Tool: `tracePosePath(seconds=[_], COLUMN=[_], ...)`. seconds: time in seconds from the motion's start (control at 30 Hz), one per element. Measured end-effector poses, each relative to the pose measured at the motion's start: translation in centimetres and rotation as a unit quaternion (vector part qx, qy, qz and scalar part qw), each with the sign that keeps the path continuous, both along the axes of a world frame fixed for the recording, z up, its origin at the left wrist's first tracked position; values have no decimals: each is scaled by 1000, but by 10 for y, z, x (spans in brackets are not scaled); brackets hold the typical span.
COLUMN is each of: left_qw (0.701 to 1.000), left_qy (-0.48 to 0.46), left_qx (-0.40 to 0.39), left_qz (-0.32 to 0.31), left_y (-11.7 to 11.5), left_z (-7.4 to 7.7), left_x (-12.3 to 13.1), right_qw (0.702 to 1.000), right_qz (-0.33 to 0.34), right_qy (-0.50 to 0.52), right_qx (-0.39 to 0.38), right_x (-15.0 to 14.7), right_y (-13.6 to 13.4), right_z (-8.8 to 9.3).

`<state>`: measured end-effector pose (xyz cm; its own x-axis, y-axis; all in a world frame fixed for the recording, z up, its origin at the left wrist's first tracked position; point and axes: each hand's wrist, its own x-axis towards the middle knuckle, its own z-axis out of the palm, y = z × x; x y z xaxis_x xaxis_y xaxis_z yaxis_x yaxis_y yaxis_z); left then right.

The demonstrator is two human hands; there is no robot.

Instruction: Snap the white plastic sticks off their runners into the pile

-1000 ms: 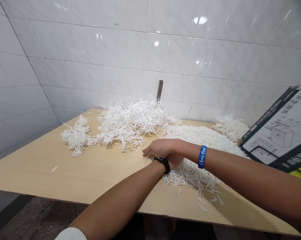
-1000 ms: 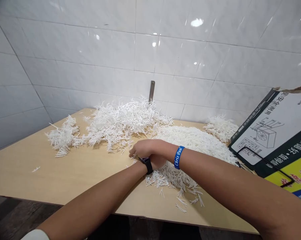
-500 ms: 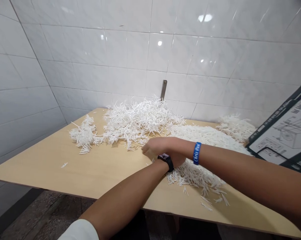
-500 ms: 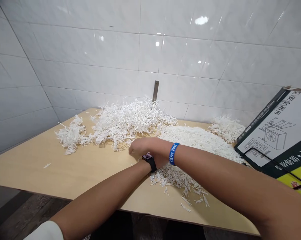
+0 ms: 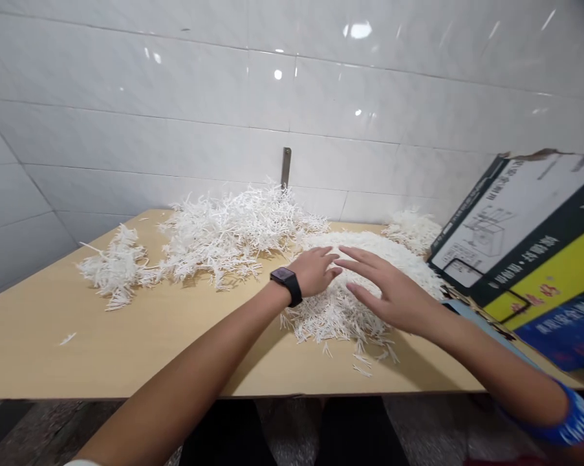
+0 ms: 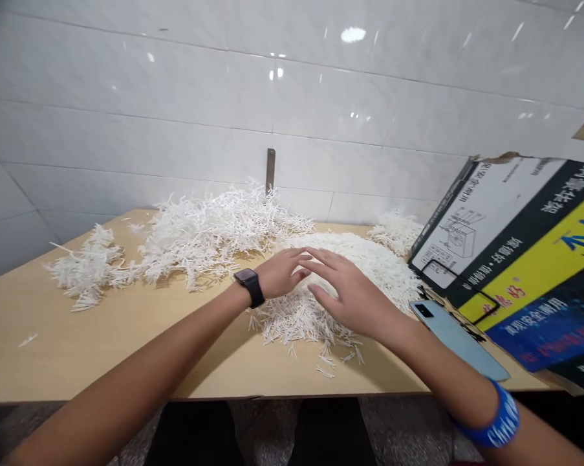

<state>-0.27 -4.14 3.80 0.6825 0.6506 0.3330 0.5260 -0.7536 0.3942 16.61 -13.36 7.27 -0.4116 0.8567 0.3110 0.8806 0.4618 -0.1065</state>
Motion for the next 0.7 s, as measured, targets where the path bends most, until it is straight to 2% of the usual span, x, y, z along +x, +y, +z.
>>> tracePosePath(seconds=[0.1, 0.17, 0.23, 0.33, 0.43, 0.53, 0.6, 0.7], left_qw=[988, 975, 963, 947, 938, 940, 941, 936], left_qy=[108, 147, 170, 190, 185, 159, 134, 74], left_qx=[-55, -99, -119, -120, -88, -52, -25, 53], left_qz=[93, 133, 172, 229, 278, 297, 311, 339], left_y=[-24, -54, -86, -118, -121, -114, -114, -131], left_z=[6, -1, -15, -41, -61, -74, -80, -87], left_x=[-25, -40, -49, -45, -30, -17, -14, -16], right_qw=[994, 989, 985, 982, 978, 972, 967, 962], right_qz=[-107, -129, -148, -177, -202, -229, -249, -266], right_qy=[-15, -32, -33, -27, -10, 16, 34, 58], right_qx=[-36, -68, -83, -68, -58, -52, -29, 26], right_x=[35, 47, 51, 45, 31, 16, 8, 0], right_y=[-41, -58, -63, -53, -35, -25, -30, -45], right_z=[-55, -90, -113, -122, -116, -113, -117, -125])
